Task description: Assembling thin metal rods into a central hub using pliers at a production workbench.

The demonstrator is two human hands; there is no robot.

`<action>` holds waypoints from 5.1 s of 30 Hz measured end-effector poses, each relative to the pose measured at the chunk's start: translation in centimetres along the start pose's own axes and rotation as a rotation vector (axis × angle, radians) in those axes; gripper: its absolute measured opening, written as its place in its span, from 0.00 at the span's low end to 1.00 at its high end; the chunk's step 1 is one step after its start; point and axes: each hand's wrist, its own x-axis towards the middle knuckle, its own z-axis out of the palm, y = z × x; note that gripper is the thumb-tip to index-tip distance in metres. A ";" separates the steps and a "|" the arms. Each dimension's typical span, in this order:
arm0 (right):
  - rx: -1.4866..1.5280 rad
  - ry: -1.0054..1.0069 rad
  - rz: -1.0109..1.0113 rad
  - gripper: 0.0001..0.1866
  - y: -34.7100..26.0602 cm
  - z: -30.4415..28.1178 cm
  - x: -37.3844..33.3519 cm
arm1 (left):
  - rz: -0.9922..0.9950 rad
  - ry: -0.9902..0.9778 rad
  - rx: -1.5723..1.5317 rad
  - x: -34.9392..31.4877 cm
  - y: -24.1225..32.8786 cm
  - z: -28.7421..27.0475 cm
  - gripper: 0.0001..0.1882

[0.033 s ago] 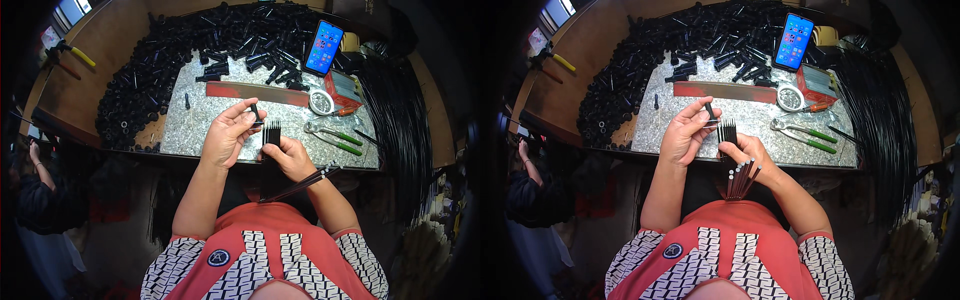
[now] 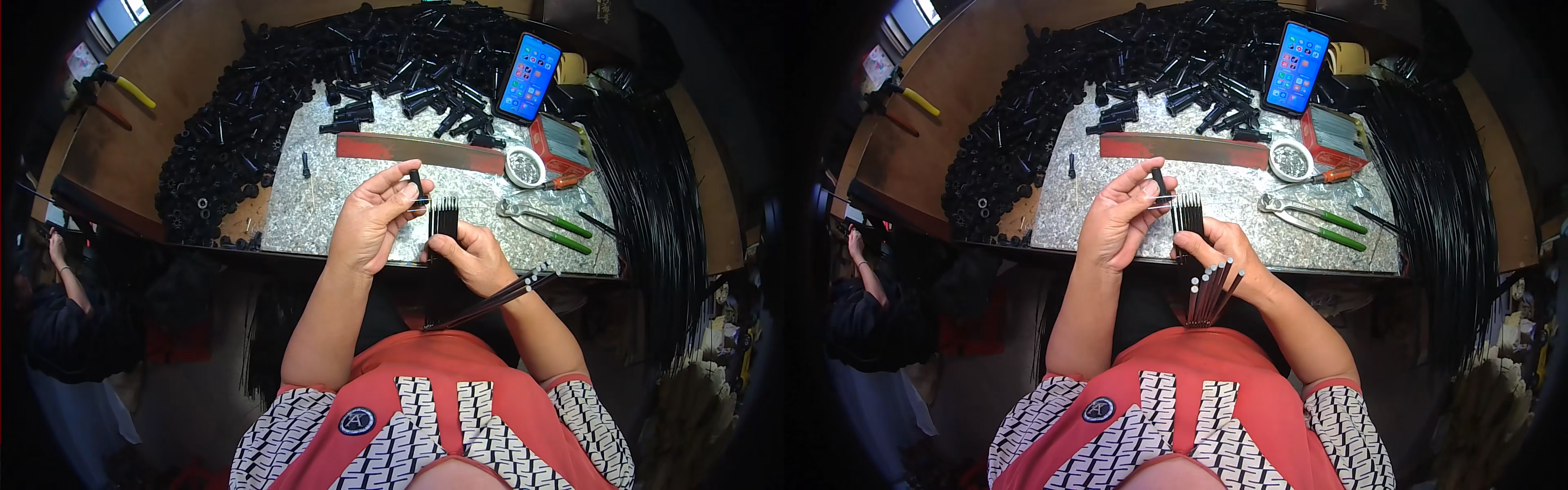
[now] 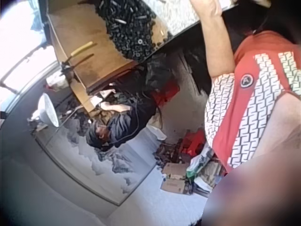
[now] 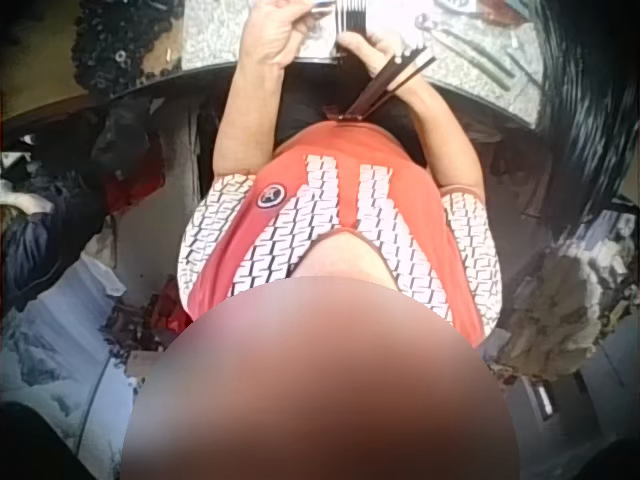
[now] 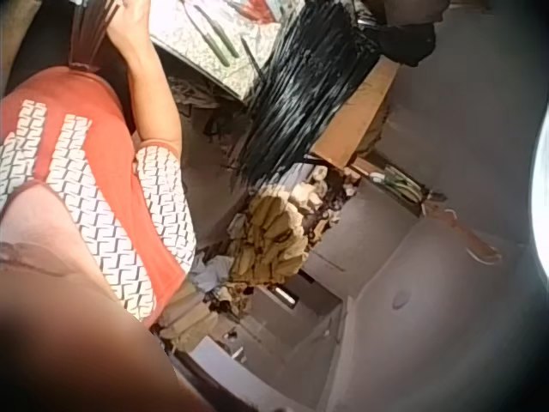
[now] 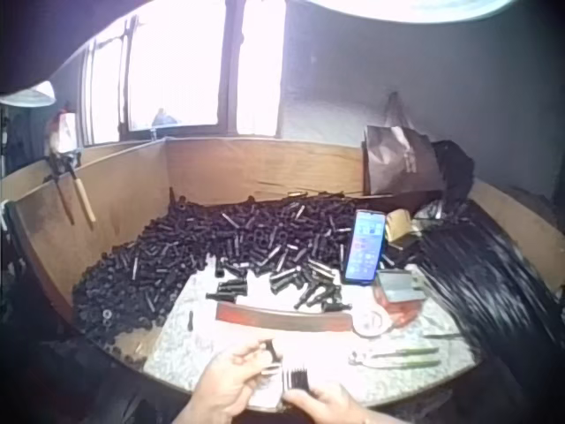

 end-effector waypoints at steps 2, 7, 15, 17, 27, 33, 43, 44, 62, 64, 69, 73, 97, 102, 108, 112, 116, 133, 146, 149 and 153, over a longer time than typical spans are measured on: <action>-0.007 -0.008 0.000 0.12 -0.1 -0.1 0.0 | 0.006 0.005 0.003 0.1 0.0 0.0 0.19; -0.012 0.005 0.024 0.13 -0.1 -0.1 0.0 | -0.011 0.016 -0.033 0.1 0.2 0.2 0.18; -0.069 0.001 0.022 0.13 -0.3 0.0 0.2 | -0.006 0.015 -0.010 0.2 -0.1 -0.1 0.17; -0.042 0.006 0.021 0.13 -0.4 0.0 0.1 | -0.007 0.017 -0.008 0.2 -0.2 -0.1 0.17; -0.046 0.004 0.046 0.13 0.0 -0.1 0.2 | -0.063 -0.034 -0.034 0.4 -0.3 -0.6 0.18; -0.042 -0.004 0.039 0.12 0.1 0.0 0.3 | -0.090 -0.051 -0.076 0.4 -0.4 -0.9 0.17; -0.035 0.028 0.051 0.11 0.6 -0.1 0.1 | -0.118 -0.117 0.000 -0.4 -0.2 -1.9 0.16; -0.026 0.029 0.062 0.11 0.5 -0.1 0.1 | -0.120 -0.120 0.001 -0.6 -0.3 -1.7 0.16; -0.067 0.002 -0.025 0.09 -1.6 0.0 -0.7 | 0.071 -0.047 0.164 -2.6 -1.4 0.1 0.16; -0.039 -0.016 0.011 0.09 -1.8 -0.3 -0.8 | 0.060 -0.064 0.176 -2.5 -1.3 0.1 0.16; 0.067 -0.148 0.080 0.09 -1.1 -1.1 -0.7 | -0.014 -0.146 0.131 -2.6 -1.2 -0.1 0.17; 0.089 -0.120 0.056 0.09 -0.7 -1.4 -0.8 | 0.000 -0.111 0.099 -2.8 -1.8 1.3 0.18; 0.076 -0.033 0.022 0.22 0.4 -1.2 -0.5 | 0.125 0.133 0.035 -3.7 -4.4 3.2 0.16; 0.162 -0.121 0.115 0.11 0.2 -1.8 -0.4 | 0.132 0.191 -0.029 -3.4 -4.9 3.2 0.16; 0.151 -0.137 0.044 0.19 0.4 -1.5 -0.1 | 0.113 0.195 -0.015 -3.5 -4.7 3.6 0.18; 0.162 -0.130 0.062 0.19 0.4 -1.7 0.1 | 0.085 0.166 -0.024 -3.4 -4.7 3.4 0.18; 0.189 -0.177 0.100 0.19 0.2 -1.9 0.2 | 0.077 0.136 -0.066 -3.5 -4.6 3.3 0.17; 0.202 -0.235 0.098 0.15 0.2 -2.5 0.3 | 0.179 0.238 0.023 -3.9 -5.4 5.4 0.20; -0.508 -0.324 0.041 0.15 -5.8 -3.4 0.1 | 0.049 0.111 0.022 -3.1 -4.5 4.0 0.16; -0.675 -0.569 0.044 0.13 -5.8 -7.0 1.9 | -0.035 0.058 -0.045 -3.0 -4.4 3.9 0.16; -0.753 -0.513 0.063 0.09 -7.6 -9.7 5.4 | -0.005 0.028 -0.086 -2.6 -4.1 3.5 0.19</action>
